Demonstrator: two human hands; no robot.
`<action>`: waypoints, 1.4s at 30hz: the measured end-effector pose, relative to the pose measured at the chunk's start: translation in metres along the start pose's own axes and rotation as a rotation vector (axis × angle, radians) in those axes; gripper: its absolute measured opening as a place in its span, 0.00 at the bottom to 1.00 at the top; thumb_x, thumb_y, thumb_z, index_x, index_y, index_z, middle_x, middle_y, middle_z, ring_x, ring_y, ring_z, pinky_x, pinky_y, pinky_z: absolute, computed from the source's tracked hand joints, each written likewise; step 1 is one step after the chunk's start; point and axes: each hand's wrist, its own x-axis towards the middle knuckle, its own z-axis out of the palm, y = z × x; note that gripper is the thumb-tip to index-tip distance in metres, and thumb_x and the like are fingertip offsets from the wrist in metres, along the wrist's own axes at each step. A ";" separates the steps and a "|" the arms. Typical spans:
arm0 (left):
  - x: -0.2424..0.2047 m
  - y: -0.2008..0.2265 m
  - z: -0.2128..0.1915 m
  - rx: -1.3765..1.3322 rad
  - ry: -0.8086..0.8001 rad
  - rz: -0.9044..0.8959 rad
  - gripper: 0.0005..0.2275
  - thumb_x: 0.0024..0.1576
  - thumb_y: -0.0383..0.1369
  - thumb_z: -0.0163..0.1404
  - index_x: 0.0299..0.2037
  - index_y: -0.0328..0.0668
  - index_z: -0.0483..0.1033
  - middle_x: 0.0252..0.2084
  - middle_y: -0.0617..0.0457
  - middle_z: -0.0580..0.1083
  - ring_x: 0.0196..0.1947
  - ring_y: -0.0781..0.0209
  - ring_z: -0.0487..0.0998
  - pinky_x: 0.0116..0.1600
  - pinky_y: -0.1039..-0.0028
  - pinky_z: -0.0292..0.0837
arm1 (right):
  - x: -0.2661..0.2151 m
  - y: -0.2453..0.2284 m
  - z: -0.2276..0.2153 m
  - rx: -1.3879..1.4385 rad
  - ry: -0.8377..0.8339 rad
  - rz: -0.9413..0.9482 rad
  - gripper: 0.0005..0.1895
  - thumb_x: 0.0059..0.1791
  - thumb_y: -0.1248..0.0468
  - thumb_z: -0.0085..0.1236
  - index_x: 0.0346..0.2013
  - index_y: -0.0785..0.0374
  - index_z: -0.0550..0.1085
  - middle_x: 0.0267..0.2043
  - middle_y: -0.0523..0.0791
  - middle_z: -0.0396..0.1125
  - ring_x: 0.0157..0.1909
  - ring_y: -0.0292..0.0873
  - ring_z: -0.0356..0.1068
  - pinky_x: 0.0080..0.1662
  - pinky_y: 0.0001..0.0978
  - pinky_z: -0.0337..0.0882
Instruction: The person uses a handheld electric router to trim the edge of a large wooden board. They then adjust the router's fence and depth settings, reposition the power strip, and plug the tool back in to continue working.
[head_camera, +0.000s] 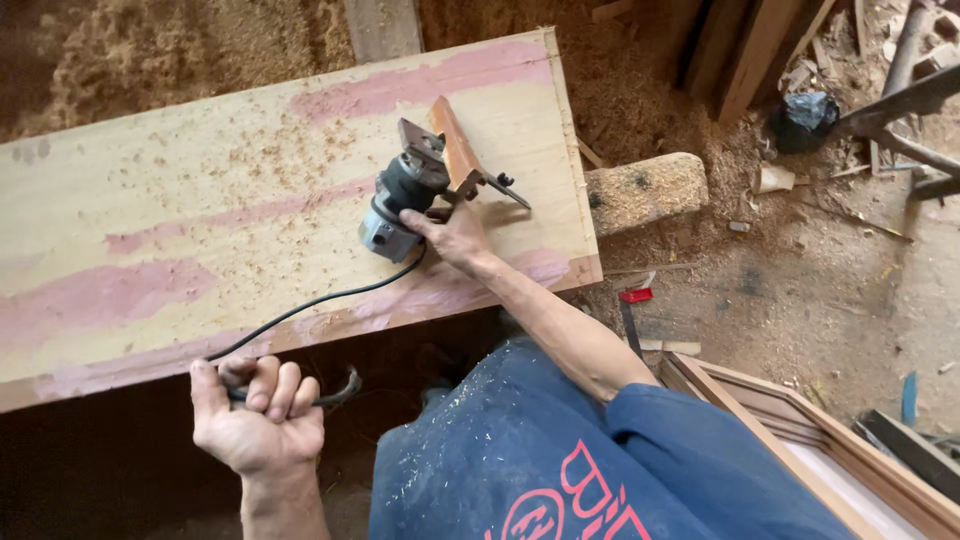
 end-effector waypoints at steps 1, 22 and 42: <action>0.000 0.004 0.001 -0.037 -0.007 -0.004 0.26 0.73 0.53 0.32 0.30 0.49 0.74 0.17 0.63 0.56 0.15 0.71 0.51 0.22 0.79 0.46 | -0.012 0.001 0.002 -0.047 0.083 0.134 0.34 0.46 0.53 0.69 0.57 0.68 0.64 0.49 0.49 0.71 0.51 0.46 0.73 0.54 0.36 0.73; -0.071 0.035 -0.104 0.634 0.096 0.862 0.37 0.67 0.65 0.26 0.58 0.36 0.73 0.50 0.43 0.77 0.51 0.53 0.78 0.59 0.66 0.73 | -0.179 -0.113 0.155 0.091 -0.886 -0.083 0.25 0.60 0.51 0.37 0.37 0.67 0.75 0.32 0.50 0.74 0.30 0.43 0.73 0.37 0.34 0.75; -0.071 0.175 -0.024 -0.261 -0.152 0.629 0.24 0.69 0.50 0.32 0.28 0.43 0.66 0.15 0.60 0.58 0.12 0.69 0.56 0.18 0.72 0.56 | -0.214 -0.058 0.240 -0.485 -1.234 -0.233 0.13 0.57 0.58 0.49 0.41 0.68 0.64 0.29 0.56 0.56 0.28 0.54 0.54 0.30 0.48 0.55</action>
